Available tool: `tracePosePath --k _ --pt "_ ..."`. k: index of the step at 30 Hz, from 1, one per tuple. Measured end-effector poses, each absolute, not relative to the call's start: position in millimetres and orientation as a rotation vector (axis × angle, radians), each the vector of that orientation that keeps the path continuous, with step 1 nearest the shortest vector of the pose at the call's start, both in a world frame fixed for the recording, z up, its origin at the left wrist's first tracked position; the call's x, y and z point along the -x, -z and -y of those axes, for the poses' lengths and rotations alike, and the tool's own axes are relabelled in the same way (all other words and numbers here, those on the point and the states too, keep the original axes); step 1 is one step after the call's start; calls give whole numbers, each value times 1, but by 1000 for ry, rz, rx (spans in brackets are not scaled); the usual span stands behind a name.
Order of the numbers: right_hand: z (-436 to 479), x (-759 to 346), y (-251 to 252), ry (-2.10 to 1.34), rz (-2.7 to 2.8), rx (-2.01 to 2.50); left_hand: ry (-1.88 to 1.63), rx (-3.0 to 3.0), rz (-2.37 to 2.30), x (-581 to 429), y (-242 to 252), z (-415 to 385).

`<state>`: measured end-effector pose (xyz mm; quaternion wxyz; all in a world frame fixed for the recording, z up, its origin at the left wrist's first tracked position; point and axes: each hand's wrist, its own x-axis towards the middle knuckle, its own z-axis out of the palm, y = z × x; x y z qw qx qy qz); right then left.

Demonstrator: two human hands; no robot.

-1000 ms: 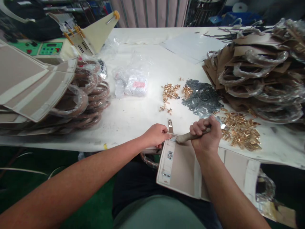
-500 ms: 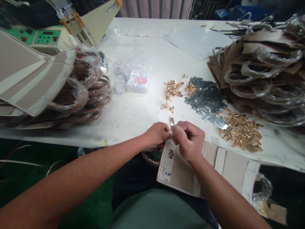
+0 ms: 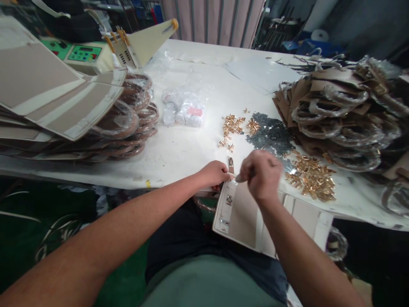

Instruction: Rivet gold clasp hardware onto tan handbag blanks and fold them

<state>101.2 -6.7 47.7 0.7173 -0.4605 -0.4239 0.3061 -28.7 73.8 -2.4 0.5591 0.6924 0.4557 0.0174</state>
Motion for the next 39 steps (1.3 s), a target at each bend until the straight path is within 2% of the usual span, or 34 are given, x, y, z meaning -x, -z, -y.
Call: tracePosePath --k 3,8,14,18,22,30,35,39 --pt "6 -98 -30 -767 932 1103 -37 -1609 -1080 30 2 -74" --pt "7 -101 -34 -690 989 1013 -42 -1610 -1053 29 7 -75" --pt "-1 -100 -19 -802 982 1124 -20 -1530 -1073 30 3 -76" --pt "-6 -96 -27 -800 976 1058 -30 -1525 -1029 32 5 -78" --pt "-7 -87 -38 -840 1133 1202 -7 -1551 -974 33 13 -83" --pt "-2 -100 -25 -685 1392 1410 6 -1632 -966 35 6 -81" --pt "-3 -111 -41 -795 989 1082 -78 -1568 -1007 36 8 -77" --pt "-4 -101 -42 -814 939 910 -103 -1602 -982 36 13 -77"
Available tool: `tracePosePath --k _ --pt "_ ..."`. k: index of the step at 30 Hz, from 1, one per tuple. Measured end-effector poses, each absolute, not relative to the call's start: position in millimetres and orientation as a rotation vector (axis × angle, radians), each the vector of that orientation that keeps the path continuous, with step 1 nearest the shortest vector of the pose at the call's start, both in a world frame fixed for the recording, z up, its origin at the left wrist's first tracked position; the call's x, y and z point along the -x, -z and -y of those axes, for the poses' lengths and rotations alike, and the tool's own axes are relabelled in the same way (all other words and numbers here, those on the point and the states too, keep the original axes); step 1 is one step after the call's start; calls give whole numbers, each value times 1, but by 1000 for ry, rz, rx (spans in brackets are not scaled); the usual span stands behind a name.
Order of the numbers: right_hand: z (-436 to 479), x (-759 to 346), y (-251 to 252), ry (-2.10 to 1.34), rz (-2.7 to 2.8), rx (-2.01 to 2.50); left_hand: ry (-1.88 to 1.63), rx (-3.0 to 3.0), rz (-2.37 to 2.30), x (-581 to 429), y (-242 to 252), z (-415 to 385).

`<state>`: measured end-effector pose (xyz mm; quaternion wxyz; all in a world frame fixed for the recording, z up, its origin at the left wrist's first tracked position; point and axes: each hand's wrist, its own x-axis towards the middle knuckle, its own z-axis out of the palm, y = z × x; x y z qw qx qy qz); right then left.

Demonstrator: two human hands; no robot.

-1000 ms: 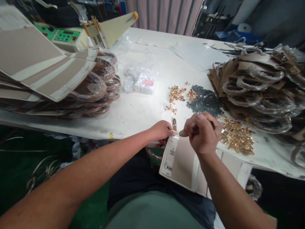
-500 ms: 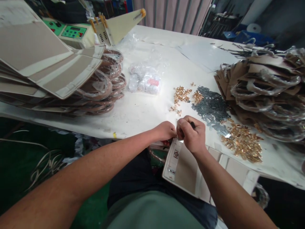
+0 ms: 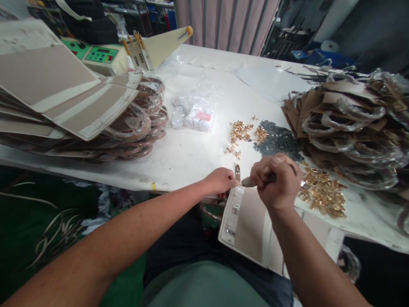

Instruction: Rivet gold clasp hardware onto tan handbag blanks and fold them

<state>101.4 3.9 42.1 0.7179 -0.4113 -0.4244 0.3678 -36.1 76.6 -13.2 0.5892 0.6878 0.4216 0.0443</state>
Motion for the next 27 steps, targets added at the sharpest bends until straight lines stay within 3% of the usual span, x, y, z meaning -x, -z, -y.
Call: tracePosePath --k 10,17,21,24,27 --pt "5 -98 -24 -851 1011 1021 -110 -1547 -994 40 11 -75" --pt "15 -115 -30 -647 1435 1582 -109 -1552 -1058 50 1 -66" --pt "41 -160 -5 -435 1650 1808 -198 -1573 -1057 58 2 -62" --pt "69 -194 5 -500 1764 1864 -317 -1864 -951 63 -20 -57" --pt "95 -208 -17 -508 1802 1883 -333 -2188 -783 64 -59 -55"
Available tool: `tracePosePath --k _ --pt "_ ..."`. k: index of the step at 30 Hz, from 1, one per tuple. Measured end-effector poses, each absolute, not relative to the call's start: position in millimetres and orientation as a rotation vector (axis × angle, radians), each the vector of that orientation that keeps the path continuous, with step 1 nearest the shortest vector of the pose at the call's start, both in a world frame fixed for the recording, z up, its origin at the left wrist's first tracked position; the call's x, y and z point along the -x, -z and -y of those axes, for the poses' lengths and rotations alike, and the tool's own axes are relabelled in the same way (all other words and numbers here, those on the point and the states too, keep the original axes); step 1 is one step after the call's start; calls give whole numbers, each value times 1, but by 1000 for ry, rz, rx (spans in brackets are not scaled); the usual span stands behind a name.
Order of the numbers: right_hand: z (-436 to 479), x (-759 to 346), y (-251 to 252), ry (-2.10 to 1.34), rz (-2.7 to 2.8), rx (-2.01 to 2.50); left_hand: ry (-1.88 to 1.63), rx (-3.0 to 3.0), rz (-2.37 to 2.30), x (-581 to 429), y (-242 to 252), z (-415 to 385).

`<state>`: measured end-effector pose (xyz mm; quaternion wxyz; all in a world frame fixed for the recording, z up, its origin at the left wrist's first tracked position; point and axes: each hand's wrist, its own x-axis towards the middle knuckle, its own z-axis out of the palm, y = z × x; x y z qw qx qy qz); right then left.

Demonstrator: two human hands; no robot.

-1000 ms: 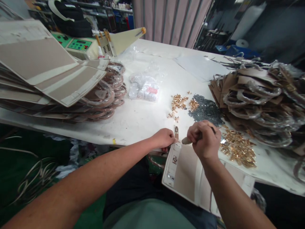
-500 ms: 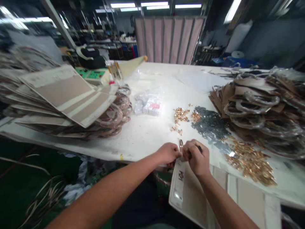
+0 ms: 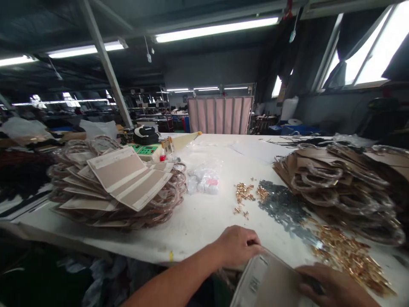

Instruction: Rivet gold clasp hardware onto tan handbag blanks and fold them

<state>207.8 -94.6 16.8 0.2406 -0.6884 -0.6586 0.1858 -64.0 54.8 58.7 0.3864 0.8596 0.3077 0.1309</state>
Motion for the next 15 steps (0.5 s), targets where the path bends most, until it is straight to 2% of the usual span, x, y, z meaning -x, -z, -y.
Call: tracePosePath --k 5,8,12,15 --pt "109 -200 -70 -581 1809 1878 -487 -2537 -527 61 -115 -56" --pt "103 -199 -85 -603 1631 1859 -933 -2557 -552 70 -128 -55" --pt "69 -204 -113 -661 1418 1870 -1601 -2328 -880 104 -113 -50" --pt "24 -202 -143 -728 1322 1755 -1640 -2230 -1160 143 -76 -51"
